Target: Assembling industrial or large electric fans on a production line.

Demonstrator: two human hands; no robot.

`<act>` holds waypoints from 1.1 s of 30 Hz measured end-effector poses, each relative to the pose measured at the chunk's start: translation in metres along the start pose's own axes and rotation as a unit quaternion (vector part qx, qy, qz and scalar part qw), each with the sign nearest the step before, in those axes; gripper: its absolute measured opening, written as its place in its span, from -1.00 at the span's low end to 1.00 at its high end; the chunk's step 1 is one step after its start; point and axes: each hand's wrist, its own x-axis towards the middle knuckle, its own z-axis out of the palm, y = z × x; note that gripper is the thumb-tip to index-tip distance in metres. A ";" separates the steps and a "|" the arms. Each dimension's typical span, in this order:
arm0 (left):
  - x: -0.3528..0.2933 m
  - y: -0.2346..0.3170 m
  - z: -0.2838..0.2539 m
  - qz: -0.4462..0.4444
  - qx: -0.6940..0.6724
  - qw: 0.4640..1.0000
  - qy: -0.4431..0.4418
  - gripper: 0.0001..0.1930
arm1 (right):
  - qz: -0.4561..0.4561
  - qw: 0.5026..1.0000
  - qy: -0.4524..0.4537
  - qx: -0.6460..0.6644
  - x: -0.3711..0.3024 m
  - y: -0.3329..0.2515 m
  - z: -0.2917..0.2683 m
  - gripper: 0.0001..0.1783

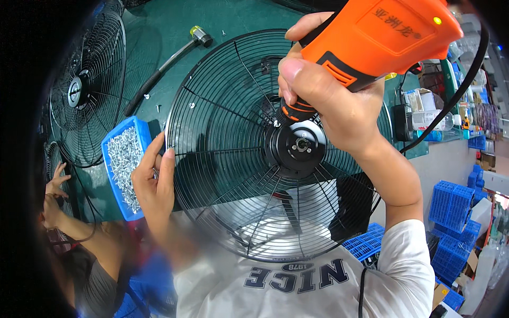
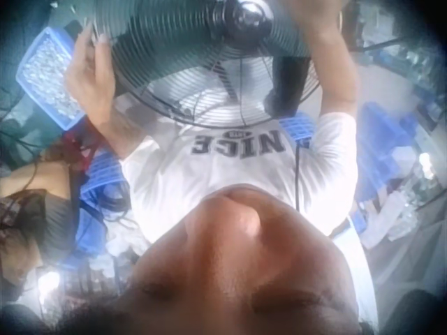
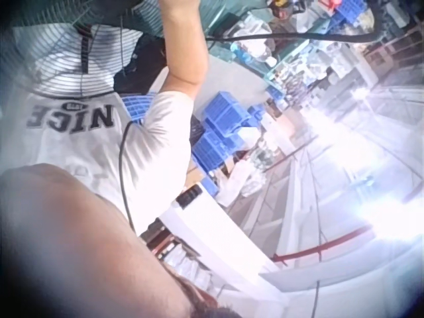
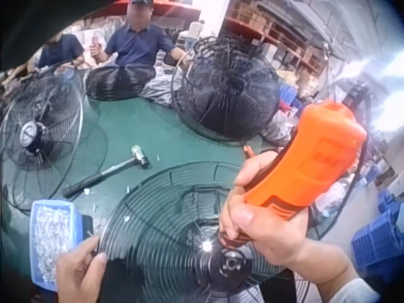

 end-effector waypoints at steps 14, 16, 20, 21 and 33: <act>0.002 0.001 0.001 -0.004 0.009 1.000 0.004 -0.66 | -0.031 0.992 -0.120 0.008 0.000 0.011 -0.008 -0.60; 0.001 0.001 0.000 0.003 0.017 1.000 0.001 -0.66 | -0.027 0.989 -0.144 0.029 0.000 0.010 -0.011 -0.60; 0.000 0.000 0.002 -0.001 0.014 1.000 0.008 -0.67 | 0.003 0.991 -0.129 -0.017 -0.004 0.009 -0.009 -0.62; 0.000 -0.001 0.002 -0.006 0.009 1.000 0.013 -0.67 | 0.002 0.991 -0.129 -0.017 -0.004 0.009 -0.007 -0.62; 0.002 -0.007 -0.001 0.022 -0.048 0.999 0.008 -0.70 | 0.016 0.992 -0.102 -0.074 -0.005 0.008 0.003 -0.64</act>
